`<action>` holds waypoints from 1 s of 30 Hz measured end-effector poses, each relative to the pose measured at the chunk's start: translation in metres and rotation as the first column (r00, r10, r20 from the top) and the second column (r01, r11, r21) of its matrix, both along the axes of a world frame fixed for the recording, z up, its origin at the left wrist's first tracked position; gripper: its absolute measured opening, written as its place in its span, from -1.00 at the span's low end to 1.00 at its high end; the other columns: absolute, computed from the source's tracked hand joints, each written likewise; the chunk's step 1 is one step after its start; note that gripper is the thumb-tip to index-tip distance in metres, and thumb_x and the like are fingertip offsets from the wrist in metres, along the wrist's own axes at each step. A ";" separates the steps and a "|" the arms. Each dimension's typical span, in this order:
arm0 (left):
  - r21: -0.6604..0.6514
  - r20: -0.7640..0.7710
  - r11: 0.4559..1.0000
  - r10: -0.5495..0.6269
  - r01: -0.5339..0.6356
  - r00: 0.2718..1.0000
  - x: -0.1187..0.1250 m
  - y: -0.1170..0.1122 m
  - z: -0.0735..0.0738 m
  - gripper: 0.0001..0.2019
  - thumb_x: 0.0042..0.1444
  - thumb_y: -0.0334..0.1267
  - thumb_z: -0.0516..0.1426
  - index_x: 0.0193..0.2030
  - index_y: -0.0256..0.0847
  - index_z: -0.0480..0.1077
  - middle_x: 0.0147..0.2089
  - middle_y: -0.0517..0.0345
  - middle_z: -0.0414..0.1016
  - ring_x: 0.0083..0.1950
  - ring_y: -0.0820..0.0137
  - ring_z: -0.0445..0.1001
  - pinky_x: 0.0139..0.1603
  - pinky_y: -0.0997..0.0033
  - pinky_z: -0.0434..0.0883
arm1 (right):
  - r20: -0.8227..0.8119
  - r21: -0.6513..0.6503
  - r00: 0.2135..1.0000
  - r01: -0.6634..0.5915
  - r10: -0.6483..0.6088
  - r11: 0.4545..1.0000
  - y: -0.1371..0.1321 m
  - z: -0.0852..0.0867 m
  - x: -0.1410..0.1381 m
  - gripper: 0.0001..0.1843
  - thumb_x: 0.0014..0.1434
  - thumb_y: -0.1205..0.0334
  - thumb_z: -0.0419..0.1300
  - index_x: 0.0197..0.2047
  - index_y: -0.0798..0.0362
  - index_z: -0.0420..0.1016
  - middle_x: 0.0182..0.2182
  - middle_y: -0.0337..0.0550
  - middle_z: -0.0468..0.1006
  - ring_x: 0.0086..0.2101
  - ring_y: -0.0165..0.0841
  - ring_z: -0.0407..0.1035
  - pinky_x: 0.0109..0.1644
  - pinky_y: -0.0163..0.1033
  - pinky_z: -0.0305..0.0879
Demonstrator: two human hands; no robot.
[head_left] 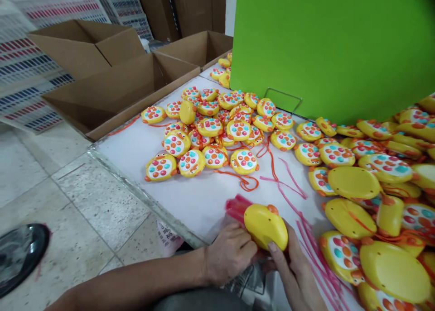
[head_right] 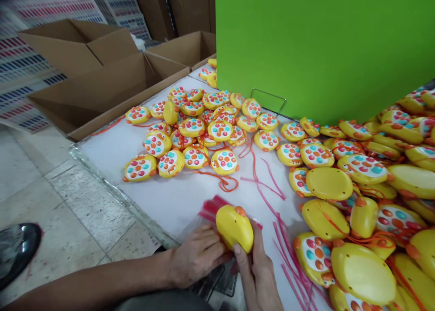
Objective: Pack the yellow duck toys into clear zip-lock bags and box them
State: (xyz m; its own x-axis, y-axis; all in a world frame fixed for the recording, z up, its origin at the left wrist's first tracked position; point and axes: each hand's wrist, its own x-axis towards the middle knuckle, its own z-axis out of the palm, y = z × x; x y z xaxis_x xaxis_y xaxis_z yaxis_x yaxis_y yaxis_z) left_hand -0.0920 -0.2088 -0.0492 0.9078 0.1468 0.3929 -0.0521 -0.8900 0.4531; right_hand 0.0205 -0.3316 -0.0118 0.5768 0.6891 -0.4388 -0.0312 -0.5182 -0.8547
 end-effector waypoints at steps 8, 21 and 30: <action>-0.019 -0.034 0.999 -0.044 0.043 0.998 0.006 0.006 0.011 -0.62 0.30 -0.24 -0.10 -0.54 -0.25 0.26 -0.58 0.21 0.33 -0.52 0.48 0.27 -0.41 0.42 0.21 | -0.036 0.034 0.998 -0.053 0.054 0.998 0.007 -0.005 -0.003 -0.29 0.17 -0.16 -0.04 0.27 0.06 -0.01 -0.37 -0.18 0.57 -0.57 -0.34 0.39 -0.47 -0.30 0.34; -0.563 -0.266 0.710 0.329 -0.423 0.906 -0.014 0.055 0.047 -0.84 0.18 -0.25 0.07 -0.16 -0.25 0.37 -0.28 0.13 0.48 -0.28 0.43 0.41 -0.26 0.50 0.33 | 0.095 0.044 0.995 0.017 -0.022 0.999 0.008 0.007 0.021 -0.41 0.18 -0.08 0.01 0.20 0.06 0.17 -0.54 -0.26 0.48 -0.57 -0.37 0.34 -0.47 -0.32 0.34; -0.743 -0.340 0.512 0.266 -0.431 0.902 -0.002 0.054 0.033 -0.85 0.14 -0.32 0.01 -0.39 -0.29 0.35 -0.48 0.23 0.36 -0.45 0.50 0.30 -0.43 0.58 0.24 | 0.224 -0.025 0.959 -0.173 0.174 0.985 -0.001 -0.003 0.028 -0.55 0.22 -0.01 -0.02 0.12 -0.08 0.35 -0.01 -0.19 0.49 0.00 -0.27 0.35 0.03 -0.26 0.30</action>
